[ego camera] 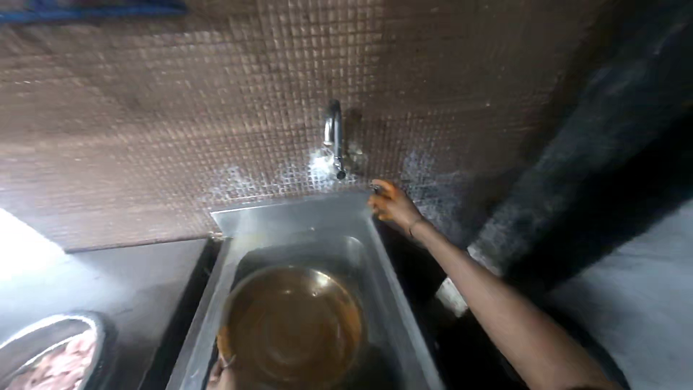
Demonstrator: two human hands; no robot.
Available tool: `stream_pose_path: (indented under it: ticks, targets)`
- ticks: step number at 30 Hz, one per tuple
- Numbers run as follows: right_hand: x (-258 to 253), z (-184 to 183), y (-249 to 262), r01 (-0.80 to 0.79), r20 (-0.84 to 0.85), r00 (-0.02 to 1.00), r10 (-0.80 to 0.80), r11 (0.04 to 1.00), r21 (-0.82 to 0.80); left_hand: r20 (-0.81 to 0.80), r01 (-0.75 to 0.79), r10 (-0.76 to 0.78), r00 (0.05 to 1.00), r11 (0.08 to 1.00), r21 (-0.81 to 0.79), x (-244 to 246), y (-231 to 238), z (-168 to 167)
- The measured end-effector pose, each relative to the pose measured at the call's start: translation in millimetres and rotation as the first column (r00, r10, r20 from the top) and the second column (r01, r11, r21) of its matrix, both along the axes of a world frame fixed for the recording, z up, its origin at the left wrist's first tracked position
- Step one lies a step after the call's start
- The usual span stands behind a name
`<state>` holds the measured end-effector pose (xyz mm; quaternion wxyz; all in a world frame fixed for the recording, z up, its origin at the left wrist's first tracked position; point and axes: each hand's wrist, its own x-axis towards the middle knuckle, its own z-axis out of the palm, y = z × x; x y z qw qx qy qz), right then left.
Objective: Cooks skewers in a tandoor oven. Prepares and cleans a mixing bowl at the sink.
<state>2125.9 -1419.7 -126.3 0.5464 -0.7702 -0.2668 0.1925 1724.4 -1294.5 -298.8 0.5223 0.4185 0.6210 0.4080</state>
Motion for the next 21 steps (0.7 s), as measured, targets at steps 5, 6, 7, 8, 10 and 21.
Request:
stream_pose_path:
  ticks: [5,6,7,8,10,21]
  targets:
    - [10,12,112,-0.066,0.03,0.997,0.075,0.97,-0.234,-0.02,0.0,-0.003,1.0,0.991,-0.136,37,-9,-57]
    - [1,0,127,-0.136,0.161,0.96,0.23,0.882,-0.451,-0.006,0.024,-0.025,1.0,0.988,-0.151,45,-9,-70]
    - [-9,-9,138,-0.155,0.22,0.892,0.395,0.723,-0.673,-0.023,0.057,-0.061,0.998,0.984,-0.171,53,-8,-80]
    - [-19,-24,143,-0.162,0.183,0.835,0.519,0.551,-0.819,-0.096,0.096,-0.12,0.988,0.971,-0.22,59,-9,-83]
    - [-34,-69,146,-0.232,0.083,0.834,0.546,0.483,-0.845,-0.19,0.292,-0.426,0.885,0.824,-0.485,49,-3,-58]
    - [-55,-161,159,-0.088,-0.69,0.715,0.112,0.994,0.07,-0.257,0.547,-0.7,0.667,0.694,-0.469,60,16,-111]
